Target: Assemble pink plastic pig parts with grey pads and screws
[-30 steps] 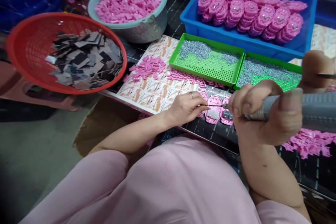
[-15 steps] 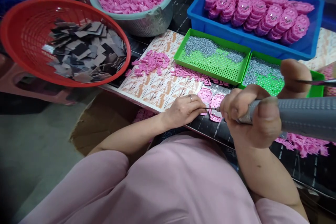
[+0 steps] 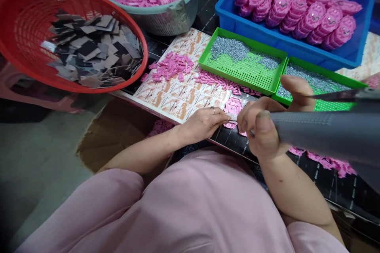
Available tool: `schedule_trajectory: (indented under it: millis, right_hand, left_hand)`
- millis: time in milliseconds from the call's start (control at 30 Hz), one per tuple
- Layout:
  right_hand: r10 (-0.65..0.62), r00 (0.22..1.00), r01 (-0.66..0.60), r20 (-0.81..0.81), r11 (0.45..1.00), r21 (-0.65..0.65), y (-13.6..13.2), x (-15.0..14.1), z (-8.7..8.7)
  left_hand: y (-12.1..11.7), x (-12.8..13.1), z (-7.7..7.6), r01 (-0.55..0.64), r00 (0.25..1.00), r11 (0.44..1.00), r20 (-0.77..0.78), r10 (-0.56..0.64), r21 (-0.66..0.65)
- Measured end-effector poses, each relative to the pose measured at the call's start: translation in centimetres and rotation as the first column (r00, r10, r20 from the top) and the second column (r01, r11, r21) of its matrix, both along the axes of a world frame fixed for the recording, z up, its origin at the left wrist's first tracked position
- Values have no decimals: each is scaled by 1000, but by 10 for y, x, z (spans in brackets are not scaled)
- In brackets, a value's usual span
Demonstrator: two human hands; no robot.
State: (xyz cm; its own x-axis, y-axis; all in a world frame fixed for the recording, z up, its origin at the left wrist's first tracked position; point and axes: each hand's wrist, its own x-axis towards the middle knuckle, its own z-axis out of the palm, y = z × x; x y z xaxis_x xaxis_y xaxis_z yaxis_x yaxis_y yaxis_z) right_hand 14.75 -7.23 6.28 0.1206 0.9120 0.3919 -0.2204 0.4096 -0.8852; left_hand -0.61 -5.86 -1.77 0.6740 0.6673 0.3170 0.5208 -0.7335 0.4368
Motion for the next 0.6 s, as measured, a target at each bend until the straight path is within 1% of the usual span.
schedule_trajectory:
  millis: [67,133,200,267,400,533,600]
  right_hand:
    - [-23,1000,24,-20,999,42,5,-1,-7]
    - [-36,999,38,-20,994,100,10,-2,-12]
    - [-22,1000,23,-12,988,150,13,-2,-15]
    - [-5,1000,7,-16,989,151,13,-3,-16]
    - [-1,1000,3,-31,999,53,12,-7,-19]
    - [-11,1000,13,-21,997,82,12,-9,-20]
    - [5,1000,-5,6,1000,31,13,-7,-21]
  left_hand:
    - [4,-7,0,-69,998,997,3,69,44]
    - [8,-12,1,-145,988,987,55,142,69]
    - [9,-15,1,-166,984,983,82,160,77]
    - [7,-13,0,-144,988,985,63,139,89]
    - [1,-4,-6,-61,998,992,12,60,112]
    - [2,3,-14,34,998,991,55,-41,129]
    - [5,4,-16,74,995,991,61,-81,113]
